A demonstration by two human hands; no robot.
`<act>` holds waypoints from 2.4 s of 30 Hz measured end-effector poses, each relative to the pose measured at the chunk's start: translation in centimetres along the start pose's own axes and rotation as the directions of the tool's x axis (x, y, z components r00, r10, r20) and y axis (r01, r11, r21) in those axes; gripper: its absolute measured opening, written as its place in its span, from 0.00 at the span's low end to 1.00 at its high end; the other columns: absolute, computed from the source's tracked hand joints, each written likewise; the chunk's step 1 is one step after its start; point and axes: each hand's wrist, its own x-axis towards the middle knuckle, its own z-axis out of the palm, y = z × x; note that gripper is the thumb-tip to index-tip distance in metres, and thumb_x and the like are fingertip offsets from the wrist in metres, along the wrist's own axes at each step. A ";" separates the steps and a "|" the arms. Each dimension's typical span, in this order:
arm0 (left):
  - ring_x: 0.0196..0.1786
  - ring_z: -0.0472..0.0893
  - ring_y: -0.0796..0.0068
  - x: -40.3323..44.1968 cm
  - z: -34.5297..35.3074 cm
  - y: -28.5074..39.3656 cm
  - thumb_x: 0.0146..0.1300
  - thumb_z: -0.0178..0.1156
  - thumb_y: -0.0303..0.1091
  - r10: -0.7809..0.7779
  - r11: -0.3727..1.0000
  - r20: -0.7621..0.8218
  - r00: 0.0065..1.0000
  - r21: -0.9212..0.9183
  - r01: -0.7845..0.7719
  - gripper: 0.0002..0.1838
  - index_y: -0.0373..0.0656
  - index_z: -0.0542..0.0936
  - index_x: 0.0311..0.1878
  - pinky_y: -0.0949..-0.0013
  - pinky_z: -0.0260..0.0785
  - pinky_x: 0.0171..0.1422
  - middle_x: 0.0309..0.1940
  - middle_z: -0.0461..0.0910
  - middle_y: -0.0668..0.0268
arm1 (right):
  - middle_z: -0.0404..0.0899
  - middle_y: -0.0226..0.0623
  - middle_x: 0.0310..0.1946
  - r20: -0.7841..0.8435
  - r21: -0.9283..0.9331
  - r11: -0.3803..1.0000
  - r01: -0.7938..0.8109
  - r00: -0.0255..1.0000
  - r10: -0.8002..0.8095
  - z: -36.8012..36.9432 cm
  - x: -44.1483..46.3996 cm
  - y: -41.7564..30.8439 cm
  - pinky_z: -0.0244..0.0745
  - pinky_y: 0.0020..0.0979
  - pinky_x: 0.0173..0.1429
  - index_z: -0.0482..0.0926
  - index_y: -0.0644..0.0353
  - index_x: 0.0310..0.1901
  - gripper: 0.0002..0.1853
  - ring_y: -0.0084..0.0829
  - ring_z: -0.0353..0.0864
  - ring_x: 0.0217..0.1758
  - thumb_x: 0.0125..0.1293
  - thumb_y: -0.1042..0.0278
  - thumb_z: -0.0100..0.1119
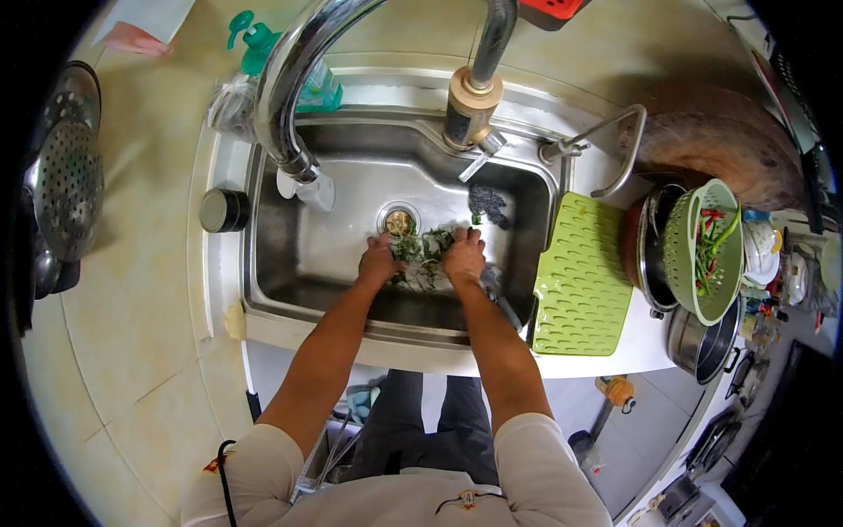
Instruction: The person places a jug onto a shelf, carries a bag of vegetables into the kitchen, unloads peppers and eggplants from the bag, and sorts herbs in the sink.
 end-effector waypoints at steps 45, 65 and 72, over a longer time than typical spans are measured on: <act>0.50 0.85 0.54 -2.7 -3.2 -4.1 0.55 0.73 0.42 0.221 0.965 0.124 0.967 -0.171 -0.198 0.24 0.49 0.86 0.56 0.58 0.76 0.58 0.46 0.87 0.52 | 0.86 0.38 0.33 0.638 0.703 0.501 -0.505 0.759 -0.131 2.3 -0.8 0.6 0.84 0.29 0.43 0.83 0.63 0.51 0.11 0.32 0.87 0.37 0.71 0.68 0.62; 0.36 0.81 0.74 -10.6 -11.3 -2.4 0.73 0.56 0.24 -0.156 0.302 -0.166 0.974 -0.947 -0.113 0.10 0.37 0.80 0.54 0.69 0.73 0.34 0.40 0.83 0.65 | 0.87 0.50 0.42 0.182 -0.099 0.941 0.324 0.936 -0.303 -9.9 -4.2 7.9 0.83 0.46 0.55 0.88 0.49 0.48 0.14 0.52 0.87 0.46 0.63 0.69 0.59; 0.34 0.78 0.75 -12.9 -15.0 -3.8 0.73 0.54 0.23 -0.117 0.159 -0.178 0.977 -0.974 -0.158 0.11 0.40 0.80 0.53 0.70 0.69 0.33 0.45 0.83 0.65 | 0.86 0.52 0.45 0.111 -0.036 0.975 0.221 0.970 -0.216 -4.4 -0.2 4.9 0.82 0.47 0.56 0.89 0.51 0.44 0.11 0.52 0.87 0.49 0.66 0.65 0.57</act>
